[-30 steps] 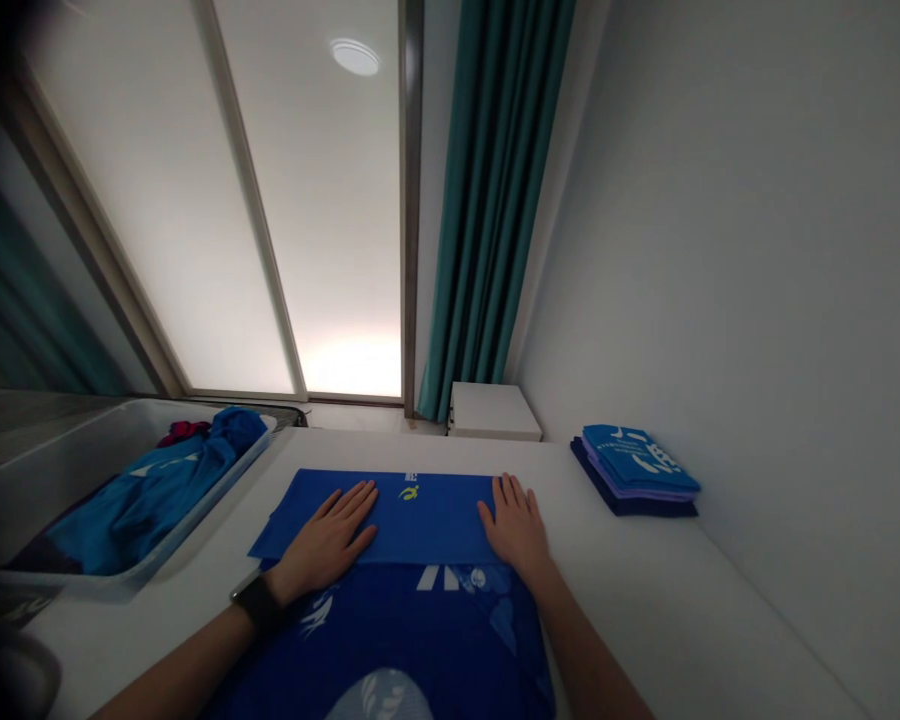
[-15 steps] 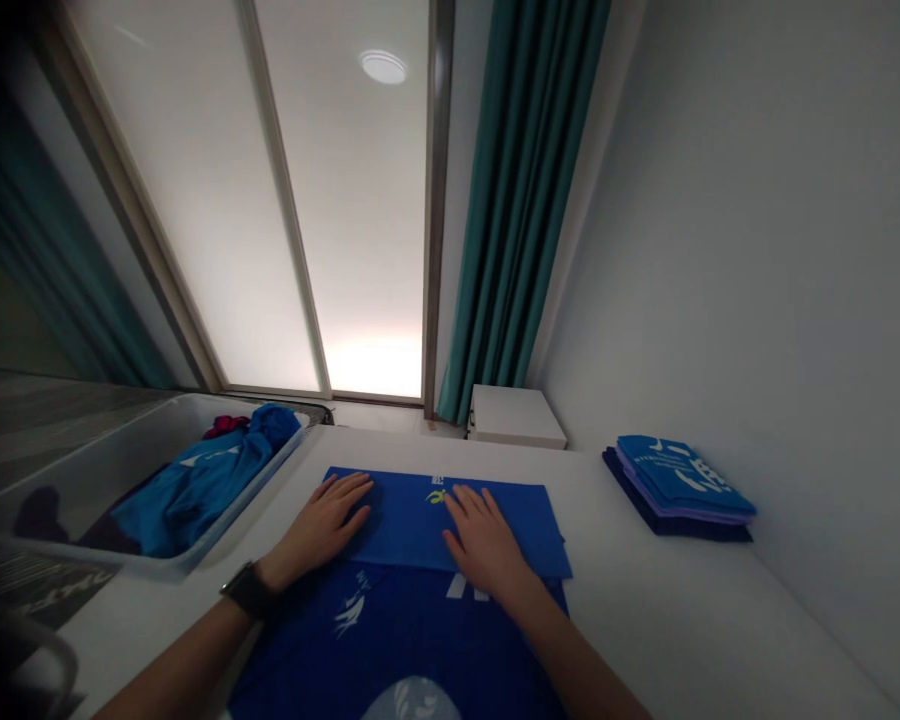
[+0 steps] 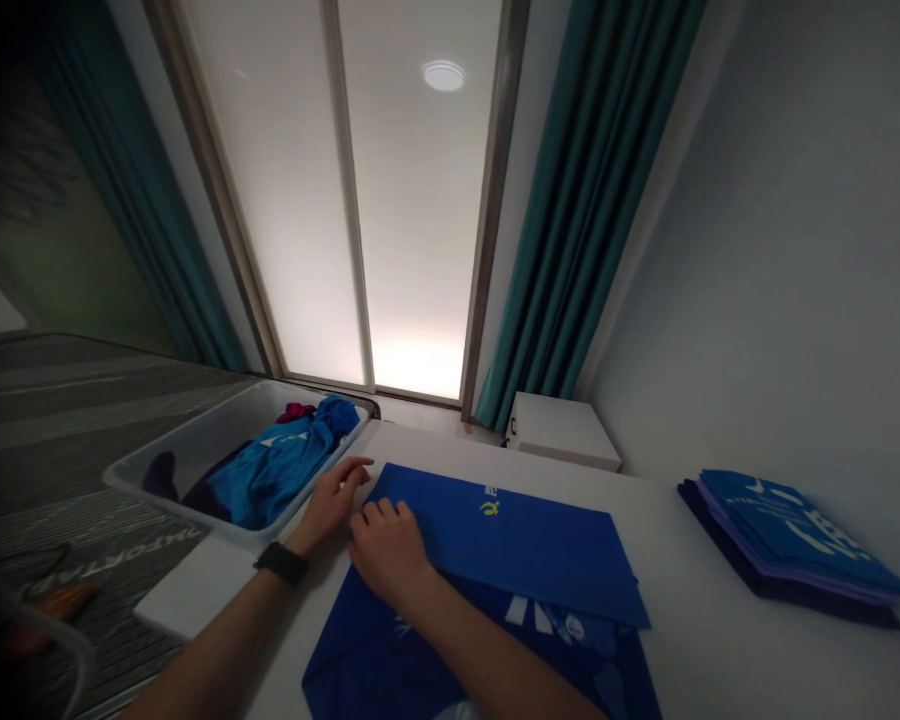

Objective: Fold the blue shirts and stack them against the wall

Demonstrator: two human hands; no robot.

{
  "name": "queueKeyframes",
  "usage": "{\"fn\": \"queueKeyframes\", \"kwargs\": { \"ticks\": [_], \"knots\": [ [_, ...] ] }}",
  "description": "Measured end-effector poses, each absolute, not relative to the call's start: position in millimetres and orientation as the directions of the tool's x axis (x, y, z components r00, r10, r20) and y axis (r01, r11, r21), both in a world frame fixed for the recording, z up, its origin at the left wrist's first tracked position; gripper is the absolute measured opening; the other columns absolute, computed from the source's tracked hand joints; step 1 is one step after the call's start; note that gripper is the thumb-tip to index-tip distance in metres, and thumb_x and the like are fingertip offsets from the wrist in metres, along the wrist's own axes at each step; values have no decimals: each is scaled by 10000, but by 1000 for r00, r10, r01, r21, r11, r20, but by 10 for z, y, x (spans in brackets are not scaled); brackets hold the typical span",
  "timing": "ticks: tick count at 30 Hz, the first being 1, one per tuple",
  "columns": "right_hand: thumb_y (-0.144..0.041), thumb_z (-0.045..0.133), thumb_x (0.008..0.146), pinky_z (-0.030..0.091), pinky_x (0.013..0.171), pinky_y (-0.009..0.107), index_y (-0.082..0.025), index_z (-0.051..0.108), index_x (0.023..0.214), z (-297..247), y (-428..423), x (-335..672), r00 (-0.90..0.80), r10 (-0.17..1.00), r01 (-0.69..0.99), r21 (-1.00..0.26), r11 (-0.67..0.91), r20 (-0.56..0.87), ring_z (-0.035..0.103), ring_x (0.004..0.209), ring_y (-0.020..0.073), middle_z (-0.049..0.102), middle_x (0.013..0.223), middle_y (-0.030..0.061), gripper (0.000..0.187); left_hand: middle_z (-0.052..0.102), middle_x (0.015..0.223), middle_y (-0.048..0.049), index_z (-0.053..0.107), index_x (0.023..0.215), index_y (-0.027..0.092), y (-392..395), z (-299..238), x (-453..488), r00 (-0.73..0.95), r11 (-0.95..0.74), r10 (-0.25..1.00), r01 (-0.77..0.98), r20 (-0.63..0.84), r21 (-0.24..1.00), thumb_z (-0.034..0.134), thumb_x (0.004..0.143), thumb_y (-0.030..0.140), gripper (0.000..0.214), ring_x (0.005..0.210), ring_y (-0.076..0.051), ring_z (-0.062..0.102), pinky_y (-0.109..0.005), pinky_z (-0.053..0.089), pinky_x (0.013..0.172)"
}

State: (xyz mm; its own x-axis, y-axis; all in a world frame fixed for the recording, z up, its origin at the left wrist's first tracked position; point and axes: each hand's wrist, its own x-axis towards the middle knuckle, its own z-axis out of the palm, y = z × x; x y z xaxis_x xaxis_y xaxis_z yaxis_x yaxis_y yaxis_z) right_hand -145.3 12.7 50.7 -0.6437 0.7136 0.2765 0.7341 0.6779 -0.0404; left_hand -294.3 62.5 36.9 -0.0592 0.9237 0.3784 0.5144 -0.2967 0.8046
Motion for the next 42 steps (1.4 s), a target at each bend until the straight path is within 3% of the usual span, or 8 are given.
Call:
{"fn": "queueKeyframes", "kwargs": {
  "ticks": [3,9,14,17,21,27,33,42],
  "knots": [
    [-339,601,888,439,785,377,-167,601,992,427,138,-1580,-612,740,762,-42,646,280,548,948,244,634,988,89,201,659,762,-28,650,957,172,623,381,-2933,-123,-292,918,434,378,852,430,864,330,286,739,-182,631,-301,501,707],
    [-166,509,917,439,764,359,-160,613,930,374,152,-1610,-591,763,783,-41,621,263,572,925,234,652,953,92,105,621,707,-7,637,934,165,673,319,-2962,-204,-310,898,333,390,890,448,848,314,256,698,-168,611,-284,487,672],
    [-254,506,925,422,696,266,-224,611,913,596,353,-1405,-376,887,804,-381,457,269,625,847,168,689,918,14,110,611,701,-4,632,940,163,693,303,-2988,-226,-290,894,368,387,884,444,842,305,255,680,-168,603,-288,480,665],
    [-292,506,912,429,680,253,-221,633,880,727,589,-1200,-235,945,743,-585,327,229,644,768,158,711,845,11,149,632,710,-15,635,953,164,700,296,-2989,-195,-235,915,454,353,860,440,838,299,263,674,-179,611,-298,476,663],
    [-291,533,862,458,707,266,-208,651,826,791,839,-966,-167,956,643,-709,290,240,646,750,166,716,807,22,149,659,743,-18,649,974,176,722,263,-2994,-111,-168,948,618,297,768,449,838,261,256,707,-184,627,-299,473,691],
    [-352,513,844,477,705,288,-194,643,811,777,955,-812,-126,952,538,-787,302,279,641,737,178,702,784,33,207,699,842,-22,637,1041,193,877,257,-2964,-1,-125,979,790,205,600,513,840,217,237,761,-172,638,-280,433,719],
    [-354,511,836,481,699,291,-198,631,814,782,977,-784,-87,960,523,-808,271,265,649,735,180,702,782,32,198,706,843,-11,633,979,219,1050,319,-2800,32,-127,982,841,185,526,586,813,208,172,835,-208,638,-335,385,809],
    [-335,512,843,481,691,280,-200,629,805,806,948,-757,-106,955,526,-800,289,276,636,722,168,695,771,24,183,688,880,-13,622,1014,234,1096,228,-2754,69,-159,978,858,196,488,576,836,248,184,897,-214,619,-316,378,782]
  ]
}}
